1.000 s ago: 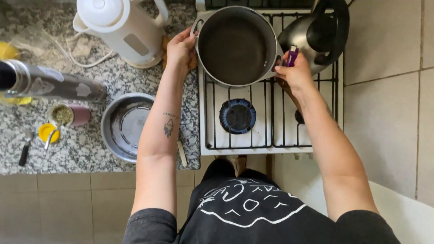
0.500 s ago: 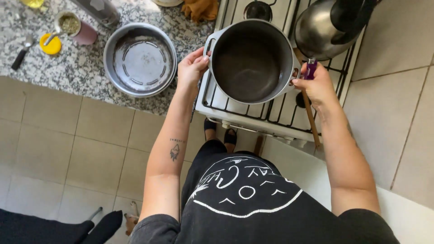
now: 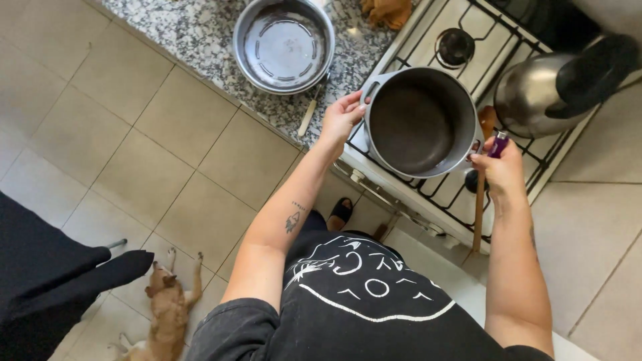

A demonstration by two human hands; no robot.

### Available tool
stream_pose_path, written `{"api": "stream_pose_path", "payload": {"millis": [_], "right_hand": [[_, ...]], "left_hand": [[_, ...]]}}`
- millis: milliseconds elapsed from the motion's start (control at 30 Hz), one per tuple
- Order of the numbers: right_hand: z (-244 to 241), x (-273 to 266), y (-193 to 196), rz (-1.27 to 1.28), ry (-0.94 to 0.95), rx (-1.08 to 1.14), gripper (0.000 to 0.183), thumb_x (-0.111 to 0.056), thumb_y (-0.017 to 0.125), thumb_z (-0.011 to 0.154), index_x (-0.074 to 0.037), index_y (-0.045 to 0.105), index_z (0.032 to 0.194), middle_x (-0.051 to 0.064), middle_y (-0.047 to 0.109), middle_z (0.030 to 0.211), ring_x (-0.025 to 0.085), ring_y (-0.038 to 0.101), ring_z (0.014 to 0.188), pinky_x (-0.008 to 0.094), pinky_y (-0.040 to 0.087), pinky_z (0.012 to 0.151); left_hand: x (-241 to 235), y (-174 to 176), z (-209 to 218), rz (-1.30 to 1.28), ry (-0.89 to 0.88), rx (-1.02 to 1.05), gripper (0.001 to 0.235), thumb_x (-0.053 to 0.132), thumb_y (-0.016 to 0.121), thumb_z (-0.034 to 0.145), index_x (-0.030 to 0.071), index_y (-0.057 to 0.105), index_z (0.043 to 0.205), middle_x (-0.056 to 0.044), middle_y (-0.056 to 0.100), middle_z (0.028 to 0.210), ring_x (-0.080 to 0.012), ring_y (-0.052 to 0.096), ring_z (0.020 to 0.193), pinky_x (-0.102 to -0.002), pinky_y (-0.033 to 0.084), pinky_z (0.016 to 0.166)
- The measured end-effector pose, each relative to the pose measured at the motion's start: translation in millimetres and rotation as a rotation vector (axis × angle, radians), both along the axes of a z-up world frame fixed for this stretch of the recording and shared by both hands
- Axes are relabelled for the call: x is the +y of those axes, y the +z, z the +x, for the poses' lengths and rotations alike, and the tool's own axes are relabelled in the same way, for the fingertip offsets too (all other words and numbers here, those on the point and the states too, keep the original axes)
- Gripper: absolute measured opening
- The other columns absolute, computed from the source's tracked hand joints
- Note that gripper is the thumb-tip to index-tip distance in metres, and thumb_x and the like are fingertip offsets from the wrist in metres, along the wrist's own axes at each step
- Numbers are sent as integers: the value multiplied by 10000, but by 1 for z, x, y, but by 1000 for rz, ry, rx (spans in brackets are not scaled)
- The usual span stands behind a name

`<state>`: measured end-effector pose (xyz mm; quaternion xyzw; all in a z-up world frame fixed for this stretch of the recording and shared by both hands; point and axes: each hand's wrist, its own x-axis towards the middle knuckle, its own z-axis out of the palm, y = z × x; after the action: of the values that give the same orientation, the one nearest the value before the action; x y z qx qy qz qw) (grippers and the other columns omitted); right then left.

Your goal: The person pours a yellow liquid into a jar and places it in the refrigerator. They then move a pot to the stove, ignite the burner, and proceed to peel hard-boiled eggs under running water at the sink.

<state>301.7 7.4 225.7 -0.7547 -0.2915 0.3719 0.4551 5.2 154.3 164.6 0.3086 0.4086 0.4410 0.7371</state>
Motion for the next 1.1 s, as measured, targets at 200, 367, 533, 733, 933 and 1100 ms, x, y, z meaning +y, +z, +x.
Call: {"api": "stream_pose_path", "payload": {"millis": [200, 367, 533, 733, 933, 1100], "right_hand": [[11, -18, 19, -170, 106, -908, 334, -338, 823, 846, -210, 553, 996, 26, 648, 969, 318, 628, 903, 451, 494, 770], [-81, -41, 68, 49, 33, -900, 266, -197, 830, 942, -140, 576, 992, 43, 613, 840, 240, 618, 774, 336, 493, 703], [-248, -15, 101, 114, 63, -580, 250, -103, 712, 891, -81, 558, 1087, 153, 625, 839, 282, 592, 710, 352, 470, 650], [-400, 32, 72, -295, 432, -359, 272, -186, 577, 846, -156, 522, 1111, 196, 661, 989, 393, 627, 954, 523, 511, 827], [-457, 65, 22, -79, 641, -653, 241, -125, 625, 829, -148, 618, 1069, 68, 677, 991, 283, 643, 945, 397, 524, 813], [-455, 95, -61, -6, 619, -960, 300, -71, 557, 855, -134, 580, 1147, 92, 617, 969, 294, 618, 928, 392, 516, 827]], "left_hand": [[-29, 23, -62, 369, -448, 635, 319, 485, 614, 850, 287, 654, 1098, 53, 712, 759, -104, 689, 811, -307, 514, 805], [-27, -127, -179, 496, -1145, 1628, 432, 413, 737, 650, 242, 673, 1041, -49, 678, 957, -291, 648, 880, -528, 488, 756], [38, -67, -244, 608, -724, 1978, 608, 103, 588, 873, 213, 367, 1429, -62, 390, 1440, -335, 568, 987, -503, 468, 711], [91, -83, -263, 713, -1021, 1874, 247, 174, 577, 852, 131, 660, 1081, -78, 656, 1008, -304, 629, 906, -487, 416, 766], [65, -82, -305, 660, -953, 1539, 616, 89, 584, 826, 131, 387, 1408, -96, 365, 1463, -320, 635, 972, -501, 497, 790], [44, -95, -362, 481, -1057, 1284, 646, 367, 668, 784, 128, 453, 1345, -118, 465, 1344, -401, 591, 1051, -549, 497, 822]]}}
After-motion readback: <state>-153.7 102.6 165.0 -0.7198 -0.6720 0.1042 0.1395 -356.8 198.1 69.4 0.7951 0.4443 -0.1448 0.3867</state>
